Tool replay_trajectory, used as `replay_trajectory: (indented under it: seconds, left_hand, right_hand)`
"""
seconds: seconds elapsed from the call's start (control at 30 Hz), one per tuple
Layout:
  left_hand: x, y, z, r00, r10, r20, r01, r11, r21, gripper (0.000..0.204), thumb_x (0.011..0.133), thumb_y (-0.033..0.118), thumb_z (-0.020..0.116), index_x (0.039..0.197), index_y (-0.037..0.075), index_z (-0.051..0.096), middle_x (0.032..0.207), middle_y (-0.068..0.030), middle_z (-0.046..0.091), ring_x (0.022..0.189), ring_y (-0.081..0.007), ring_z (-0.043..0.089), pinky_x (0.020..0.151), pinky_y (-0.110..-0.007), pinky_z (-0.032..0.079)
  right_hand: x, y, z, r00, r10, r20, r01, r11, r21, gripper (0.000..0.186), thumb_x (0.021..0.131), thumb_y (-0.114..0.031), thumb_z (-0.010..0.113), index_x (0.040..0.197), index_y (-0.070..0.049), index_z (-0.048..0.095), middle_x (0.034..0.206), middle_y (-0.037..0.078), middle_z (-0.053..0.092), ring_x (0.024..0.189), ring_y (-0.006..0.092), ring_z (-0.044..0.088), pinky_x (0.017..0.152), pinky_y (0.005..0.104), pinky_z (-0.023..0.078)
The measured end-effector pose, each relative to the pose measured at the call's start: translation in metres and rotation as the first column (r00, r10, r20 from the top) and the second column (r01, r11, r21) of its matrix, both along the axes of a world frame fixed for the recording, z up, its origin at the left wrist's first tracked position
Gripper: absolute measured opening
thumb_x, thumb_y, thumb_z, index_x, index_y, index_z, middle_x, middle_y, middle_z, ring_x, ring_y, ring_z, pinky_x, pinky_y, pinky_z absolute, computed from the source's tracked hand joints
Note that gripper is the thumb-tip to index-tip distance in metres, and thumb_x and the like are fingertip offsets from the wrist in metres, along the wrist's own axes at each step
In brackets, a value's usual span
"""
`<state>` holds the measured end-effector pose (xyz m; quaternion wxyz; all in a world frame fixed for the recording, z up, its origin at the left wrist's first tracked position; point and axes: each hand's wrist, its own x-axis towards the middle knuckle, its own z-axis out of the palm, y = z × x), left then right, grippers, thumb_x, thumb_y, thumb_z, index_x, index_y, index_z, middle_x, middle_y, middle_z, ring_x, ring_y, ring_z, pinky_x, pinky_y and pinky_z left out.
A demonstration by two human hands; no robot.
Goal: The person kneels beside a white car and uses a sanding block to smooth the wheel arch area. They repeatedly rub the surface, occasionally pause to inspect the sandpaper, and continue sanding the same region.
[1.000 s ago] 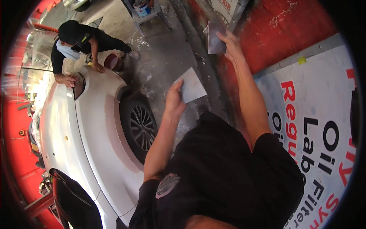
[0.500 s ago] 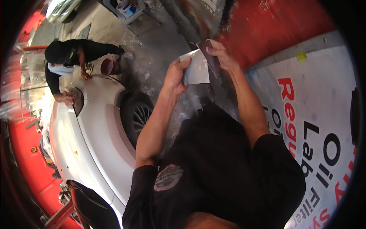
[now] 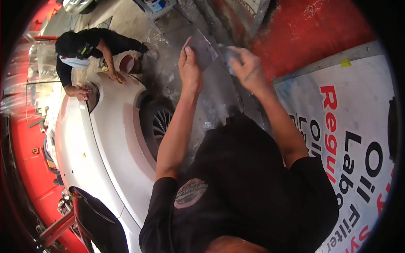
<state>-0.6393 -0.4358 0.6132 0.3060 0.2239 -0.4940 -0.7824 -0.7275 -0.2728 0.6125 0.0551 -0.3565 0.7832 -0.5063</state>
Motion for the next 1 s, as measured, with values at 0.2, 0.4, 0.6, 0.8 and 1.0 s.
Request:
replay_trajectory:
  seconds: [0.2,0.4,0.6,0.8,1.0]
  left_hand:
    - [0.027,0.013,0.001,0.977,0.214,0.007,-0.212,0.972,-0.103,0.041,0.111,0.029,0.039,0.131,-0.001,0.059,0.117,-0.0069,0.065,0.103,-0.0151,0.06,0.092,-0.031,0.049]
    - [0.041,0.015,0.002,0.938,0.344,0.042,-0.336,0.932,-0.135,0.04,0.111,0.03,0.041,0.113,-0.004,0.063,0.102,-0.0071,0.067,0.09,-0.014,0.06,0.08,-0.03,0.05]
    - [0.058,0.013,-0.01,0.901,0.393,0.184,-0.324,0.891,-0.318,0.041,0.11,0.029,0.042,0.097,-0.005,0.062,0.091,-0.0083,0.066,0.08,-0.0132,0.056,0.07,-0.032,0.047]
    - [0.059,0.037,-0.023,0.885,0.428,0.183,-0.363,0.881,-0.305,0.036,0.109,0.024,0.043,0.107,-0.006,0.063,0.094,-0.0085,0.065,0.087,-0.0132,0.057,0.077,-0.03,0.047]
    - [0.072,0.074,-0.047,0.888,0.34,0.31,-0.165,0.864,-0.476,0.038,0.109,0.025,0.045,0.106,-0.007,0.065,0.095,-0.0062,0.066,0.09,-0.0159,0.056,0.084,-0.034,0.047]
  right_hand:
    - [0.067,-0.045,0.004,0.975,0.189,-0.113,-0.207,0.962,-0.18,0.035,0.09,-0.003,0.055,0.124,-0.001,0.064,0.104,0.02,0.065,0.095,0.0402,0.065,0.083,0.0434,0.053]
    - [0.042,-0.088,0.006,0.978,0.105,-0.183,-0.145,0.964,-0.222,0.032,0.09,-0.002,0.054,0.12,0.0,0.064,0.103,0.022,0.064,0.095,0.0423,0.064,0.082,0.0461,0.053]
    - [0.093,-0.062,-0.022,0.972,0.232,-0.03,-0.231,0.935,-0.269,0.032,0.09,-0.009,0.056,0.121,-0.001,0.064,0.104,0.023,0.064,0.092,0.0434,0.064,0.08,0.0471,0.053]
    - [0.05,-0.087,-0.031,0.987,0.144,-0.072,-0.158,0.947,-0.279,0.03,0.09,-0.01,0.057,0.116,0.0,0.067,0.099,0.022,0.067,0.09,0.0417,0.066,0.078,0.046,0.054]
    - [-0.02,-0.061,-0.052,0.944,0.184,0.274,-0.168,0.982,-0.081,0.032,0.09,-0.01,0.057,0.12,-0.004,0.068,0.096,0.021,0.067,0.091,0.0387,0.067,0.079,0.0442,0.054]
